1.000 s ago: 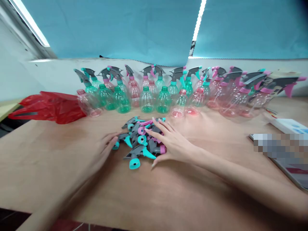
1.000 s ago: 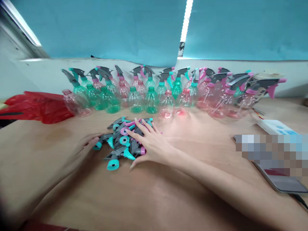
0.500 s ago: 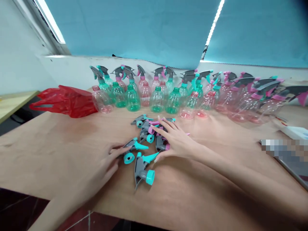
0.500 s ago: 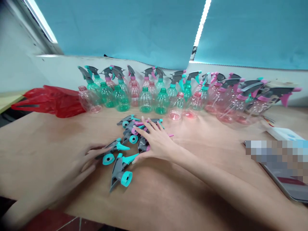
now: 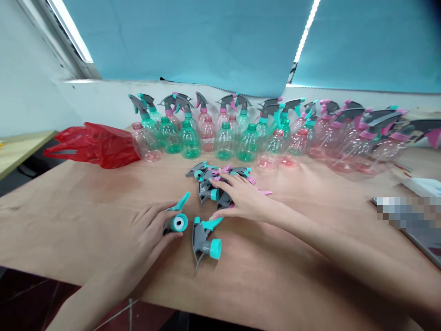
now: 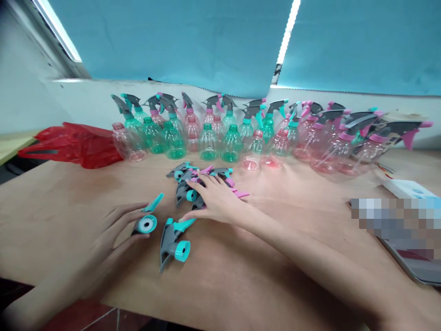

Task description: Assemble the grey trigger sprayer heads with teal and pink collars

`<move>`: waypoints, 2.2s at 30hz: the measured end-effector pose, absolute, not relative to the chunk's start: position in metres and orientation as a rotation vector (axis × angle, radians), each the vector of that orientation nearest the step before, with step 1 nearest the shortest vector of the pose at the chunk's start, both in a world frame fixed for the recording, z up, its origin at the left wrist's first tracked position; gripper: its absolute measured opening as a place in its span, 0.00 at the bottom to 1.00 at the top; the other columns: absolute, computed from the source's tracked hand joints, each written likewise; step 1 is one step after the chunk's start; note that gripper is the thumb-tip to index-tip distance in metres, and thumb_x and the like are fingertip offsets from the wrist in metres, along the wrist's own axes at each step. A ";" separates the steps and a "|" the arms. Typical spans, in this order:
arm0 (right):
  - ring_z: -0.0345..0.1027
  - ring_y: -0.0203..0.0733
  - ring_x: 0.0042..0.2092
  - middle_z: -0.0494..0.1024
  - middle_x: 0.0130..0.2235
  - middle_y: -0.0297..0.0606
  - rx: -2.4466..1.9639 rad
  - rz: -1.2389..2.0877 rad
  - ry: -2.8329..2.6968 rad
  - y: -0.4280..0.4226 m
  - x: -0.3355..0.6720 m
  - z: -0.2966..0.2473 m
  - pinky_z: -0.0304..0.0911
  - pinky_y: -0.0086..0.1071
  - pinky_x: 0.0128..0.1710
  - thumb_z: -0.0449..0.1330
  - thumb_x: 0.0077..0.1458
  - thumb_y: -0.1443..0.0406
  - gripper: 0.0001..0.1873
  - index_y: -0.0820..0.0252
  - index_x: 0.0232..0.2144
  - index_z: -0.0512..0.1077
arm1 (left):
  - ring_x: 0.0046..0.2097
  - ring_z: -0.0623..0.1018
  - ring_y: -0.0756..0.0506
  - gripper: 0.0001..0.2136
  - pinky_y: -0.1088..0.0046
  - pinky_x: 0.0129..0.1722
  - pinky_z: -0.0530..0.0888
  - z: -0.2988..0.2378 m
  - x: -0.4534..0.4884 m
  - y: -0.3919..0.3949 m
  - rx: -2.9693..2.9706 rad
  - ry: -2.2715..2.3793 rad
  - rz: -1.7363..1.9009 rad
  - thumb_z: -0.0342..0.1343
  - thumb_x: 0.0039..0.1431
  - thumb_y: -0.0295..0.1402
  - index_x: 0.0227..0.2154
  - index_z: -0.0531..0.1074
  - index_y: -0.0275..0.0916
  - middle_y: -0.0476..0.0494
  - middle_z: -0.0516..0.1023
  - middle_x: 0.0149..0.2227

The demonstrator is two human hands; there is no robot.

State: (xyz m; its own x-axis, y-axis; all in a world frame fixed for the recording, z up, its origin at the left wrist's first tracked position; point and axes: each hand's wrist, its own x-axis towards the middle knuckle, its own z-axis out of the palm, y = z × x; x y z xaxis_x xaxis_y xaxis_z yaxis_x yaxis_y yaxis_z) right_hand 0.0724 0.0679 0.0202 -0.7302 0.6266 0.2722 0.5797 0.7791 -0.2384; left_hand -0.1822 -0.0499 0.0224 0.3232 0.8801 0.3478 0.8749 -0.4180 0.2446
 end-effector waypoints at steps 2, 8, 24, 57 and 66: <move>0.45 0.56 0.65 0.53 0.65 0.51 -0.931 0.205 -2.622 0.066 0.079 0.025 0.50 0.50 0.59 0.50 0.45 0.35 0.49 0.60 0.60 0.58 | 0.50 0.72 0.39 0.13 0.55 0.50 0.69 0.024 -0.173 -0.059 2.641 1.701 0.817 0.51 0.61 0.41 0.47 0.65 0.46 0.42 0.70 0.50; 0.40 0.59 0.66 0.51 0.65 0.55 -1.040 0.200 -2.585 0.068 0.114 0.023 0.41 0.53 0.62 0.52 0.45 0.36 0.51 0.63 0.61 0.57 | 0.49 0.73 0.41 0.11 0.62 0.49 0.68 0.021 -0.124 -0.074 2.915 1.433 0.875 0.53 0.58 0.29 0.44 0.69 0.40 0.42 0.75 0.48; 0.33 0.53 0.67 0.45 0.67 0.54 -1.115 0.378 -2.467 0.062 0.122 -0.008 0.43 0.51 0.62 0.49 0.53 0.41 0.45 0.62 0.64 0.49 | 0.44 0.75 0.40 0.09 0.57 0.52 0.62 0.010 -0.107 -0.039 3.056 1.606 0.776 0.48 0.62 0.27 0.43 0.69 0.34 0.40 0.78 0.41; 0.70 0.42 0.41 0.77 0.44 0.34 -1.343 0.489 -2.637 0.021 0.246 0.091 0.63 0.33 0.35 0.57 0.54 0.49 0.20 0.53 0.43 0.71 | 0.46 0.71 0.44 0.10 0.68 0.44 0.68 0.006 0.005 -0.013 2.071 1.037 1.004 0.56 0.59 0.28 0.44 0.68 0.42 0.45 0.72 0.44; 0.57 0.27 0.24 0.69 0.24 0.24 -1.067 0.641 -2.560 0.016 0.214 0.098 0.49 0.23 0.22 0.60 0.54 0.67 0.06 0.58 0.26 0.67 | 0.43 0.70 0.43 0.08 0.66 0.42 0.68 0.007 0.015 -0.004 2.149 0.864 1.057 0.54 0.62 0.31 0.44 0.69 0.40 0.44 0.73 0.39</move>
